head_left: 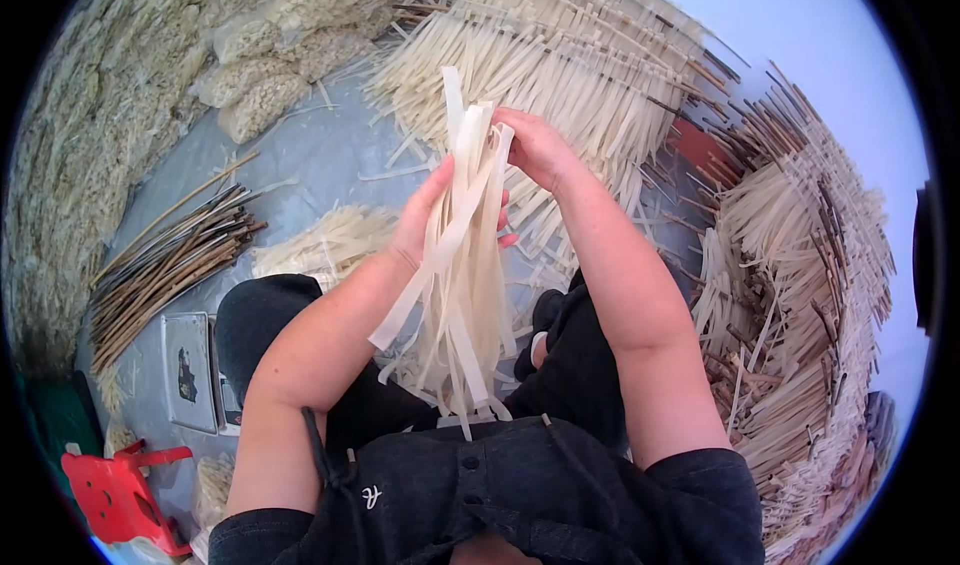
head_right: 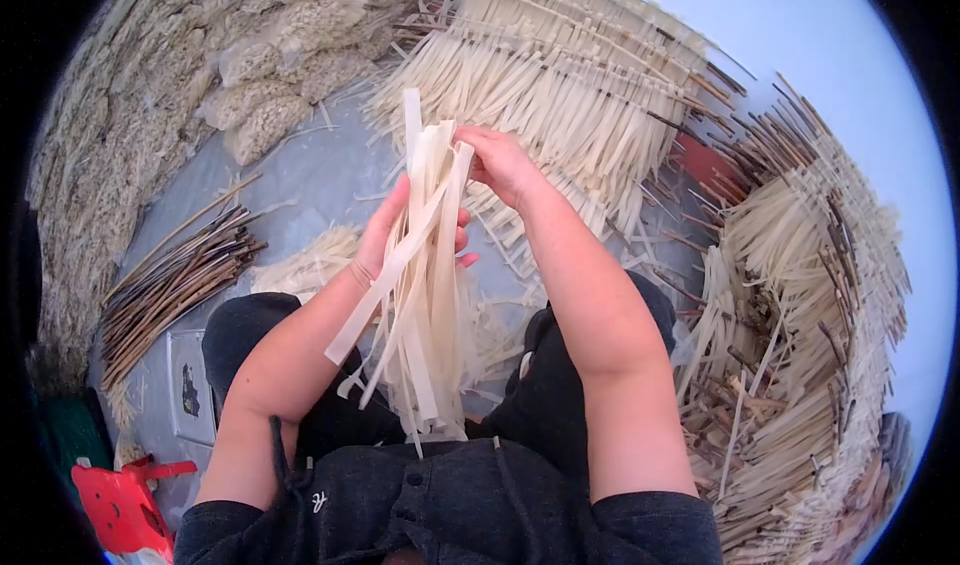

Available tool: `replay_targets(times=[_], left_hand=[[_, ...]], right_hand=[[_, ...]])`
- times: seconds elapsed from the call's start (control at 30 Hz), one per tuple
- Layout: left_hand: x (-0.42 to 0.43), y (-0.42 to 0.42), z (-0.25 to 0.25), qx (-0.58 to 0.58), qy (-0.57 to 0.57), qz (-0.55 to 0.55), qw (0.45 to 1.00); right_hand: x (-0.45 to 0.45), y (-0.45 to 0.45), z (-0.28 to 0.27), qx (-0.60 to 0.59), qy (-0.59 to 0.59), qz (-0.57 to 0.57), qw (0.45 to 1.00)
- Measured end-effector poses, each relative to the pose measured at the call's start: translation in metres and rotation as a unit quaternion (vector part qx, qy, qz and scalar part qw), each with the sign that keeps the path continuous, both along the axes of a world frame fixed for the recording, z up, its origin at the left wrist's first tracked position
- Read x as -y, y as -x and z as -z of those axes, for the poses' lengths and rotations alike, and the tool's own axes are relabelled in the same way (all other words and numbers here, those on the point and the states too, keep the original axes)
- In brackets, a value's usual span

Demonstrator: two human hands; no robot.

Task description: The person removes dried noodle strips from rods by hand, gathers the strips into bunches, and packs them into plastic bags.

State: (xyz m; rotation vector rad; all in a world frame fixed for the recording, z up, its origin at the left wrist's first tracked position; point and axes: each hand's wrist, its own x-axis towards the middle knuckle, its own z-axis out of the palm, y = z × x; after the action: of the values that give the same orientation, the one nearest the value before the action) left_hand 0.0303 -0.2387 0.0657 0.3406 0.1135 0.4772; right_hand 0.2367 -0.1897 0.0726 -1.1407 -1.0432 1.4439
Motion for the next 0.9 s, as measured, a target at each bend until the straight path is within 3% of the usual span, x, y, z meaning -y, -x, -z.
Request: replay_targets(times=[0.1, 0.13, 0.2, 0.3, 0.37, 0.47, 0.57, 0.77, 0.9], left_hand=[[-0.014, -0.001, 0.012, -0.043, -0.019, -0.006, 0.999], [-0.018, -0.002, 0.017, -0.081, -0.057, -0.019, 0.995], [-0.019, -0.004, 0.023, -0.077, -0.028, -0.005, 0.997], [-0.019, -0.009, 0.024, -0.072, -0.003, 0.017, 0.997], [-0.017, -0.011, 0.022, -0.072, -0.004, 0.029, 0.997], [-0.016, -0.009, 0.016, -0.072, 0.013, 0.016, 0.997], [-0.018, -0.01, 0.015, -0.092, -0.009, 0.016, 0.996], [-0.013, -0.014, 0.017, -0.101, -0.014, 0.044, 0.994], [-0.019, -0.015, 0.025, -0.084, -0.051, 0.057, 0.994]], right_hand=[[-0.002, 0.01, -0.002, 0.025, -0.018, 0.027, 0.999], [-0.007, 0.013, -0.004, -0.011, -0.043, 0.044, 0.998], [-0.007, 0.016, -0.014, -0.047, -0.067, 0.06, 0.995], [-0.002, 0.021, -0.035, -0.138, 0.005, 0.112, 0.984], [0.0, 0.027, -0.031, 0.002, -0.056, 0.043, 0.997], [-0.003, 0.02, -0.024, 0.049, -0.019, 0.001, 0.999], [0.007, 0.031, -0.029, 0.121, -0.081, 0.095, 0.985], [0.011, 0.005, -0.049, 0.209, 0.002, -0.077, 0.975], [0.004, 0.0, -0.042, 0.193, 0.026, -0.086, 0.977]])
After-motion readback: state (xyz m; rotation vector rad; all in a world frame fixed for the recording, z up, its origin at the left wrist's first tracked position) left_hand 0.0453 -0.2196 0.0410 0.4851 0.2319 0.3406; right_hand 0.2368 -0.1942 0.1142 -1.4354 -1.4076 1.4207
